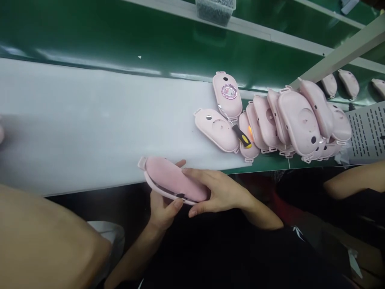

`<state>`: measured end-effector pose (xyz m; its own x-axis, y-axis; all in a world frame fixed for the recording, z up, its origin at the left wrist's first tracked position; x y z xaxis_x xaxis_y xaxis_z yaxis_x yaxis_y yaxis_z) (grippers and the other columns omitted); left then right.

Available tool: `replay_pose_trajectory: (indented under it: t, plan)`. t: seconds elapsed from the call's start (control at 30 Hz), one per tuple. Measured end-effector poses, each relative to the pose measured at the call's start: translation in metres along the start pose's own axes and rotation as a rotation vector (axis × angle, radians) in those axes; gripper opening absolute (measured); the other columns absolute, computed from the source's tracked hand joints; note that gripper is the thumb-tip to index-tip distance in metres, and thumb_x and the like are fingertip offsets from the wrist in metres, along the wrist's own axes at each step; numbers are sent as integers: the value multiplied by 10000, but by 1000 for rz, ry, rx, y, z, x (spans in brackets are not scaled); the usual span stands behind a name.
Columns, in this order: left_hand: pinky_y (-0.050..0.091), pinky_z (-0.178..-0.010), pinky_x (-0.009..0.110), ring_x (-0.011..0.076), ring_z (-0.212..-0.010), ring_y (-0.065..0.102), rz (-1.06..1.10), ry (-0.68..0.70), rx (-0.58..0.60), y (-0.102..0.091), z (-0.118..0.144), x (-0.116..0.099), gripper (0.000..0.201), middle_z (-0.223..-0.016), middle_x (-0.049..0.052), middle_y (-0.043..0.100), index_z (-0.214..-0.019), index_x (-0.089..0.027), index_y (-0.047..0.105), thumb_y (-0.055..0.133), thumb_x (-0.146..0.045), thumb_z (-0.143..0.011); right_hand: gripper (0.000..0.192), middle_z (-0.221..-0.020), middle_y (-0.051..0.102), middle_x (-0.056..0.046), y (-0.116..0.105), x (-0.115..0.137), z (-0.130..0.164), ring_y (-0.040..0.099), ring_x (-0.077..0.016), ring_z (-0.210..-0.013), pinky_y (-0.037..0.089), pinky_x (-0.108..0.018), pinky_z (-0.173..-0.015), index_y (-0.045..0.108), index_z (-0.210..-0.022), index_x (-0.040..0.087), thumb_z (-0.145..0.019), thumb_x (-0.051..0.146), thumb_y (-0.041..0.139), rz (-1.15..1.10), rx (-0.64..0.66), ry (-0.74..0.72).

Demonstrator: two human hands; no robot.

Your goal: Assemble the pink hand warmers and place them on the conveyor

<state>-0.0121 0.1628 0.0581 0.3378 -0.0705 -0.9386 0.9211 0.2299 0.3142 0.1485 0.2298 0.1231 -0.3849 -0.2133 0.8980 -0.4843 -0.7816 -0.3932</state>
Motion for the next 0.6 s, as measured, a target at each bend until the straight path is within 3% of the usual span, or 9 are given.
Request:
replay_pose_trajectory:
  t: [0.07,0.17,0.3,0.4,0.5,0.6]
  plan:
    - [669,-1088,509,453,-1445,689,42,-22,30,1,1,-2,1099,-1618,208,671,-1726,-259,425,938,-570,-805,981,-1563,735,-149,-2,-1,0,753,-323,-1382,605,-427,-1167,558,-1669,223,-880,698,896,-45,7,25]
    - [709,-984,483,421,-1251,788,109,-97,8,-2,3,0,993,-1570,192,712,-1623,-240,584,949,-560,-756,812,-1520,765,-135,-9,1,1,787,-309,-1325,628,-408,-1112,587,-1640,209,-979,625,812,-82,-15,6]
    - [722,-914,499,383,-981,833,114,-141,-99,-14,4,5,823,-1181,156,852,-1321,-160,781,923,-669,-690,493,-1363,835,-118,-27,-3,6,833,-260,-1143,645,-366,-976,652,-1549,173,-1132,404,527,-57,-233,-34]
    - [710,-960,555,409,-982,829,103,-170,-119,-18,4,7,785,-1088,157,849,-1238,-145,808,918,-675,-668,423,-1300,850,-98,-30,-8,7,820,-224,-1073,637,-335,-908,690,-1477,193,-1136,378,521,-76,-336,-51]
    - [689,-1026,588,434,-1065,822,118,-187,-110,-13,7,6,795,-1194,169,846,-1276,-159,806,925,-660,-671,442,-1368,822,-109,-26,-10,7,808,-217,-1112,651,-328,-893,682,-1434,203,-1099,487,637,-178,-362,-96]
    - [641,-1131,618,463,-1193,797,160,-188,-48,3,12,-1,873,-1319,170,824,-1402,-182,770,943,-656,-690,486,-1408,799,-128,-23,-11,7,813,-226,-1138,677,-344,-883,628,-1457,205,-1076,504,670,-252,-360,-104]
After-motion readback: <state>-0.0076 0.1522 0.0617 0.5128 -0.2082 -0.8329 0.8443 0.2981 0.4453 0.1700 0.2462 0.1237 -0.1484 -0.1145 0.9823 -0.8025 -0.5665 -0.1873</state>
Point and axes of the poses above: each hand's wrist, its own z-axis away from the middle knuckle, its own y-axis out of the palm, x = y × z, the point moved 8 cm from there along -z, towards the middle knuckle
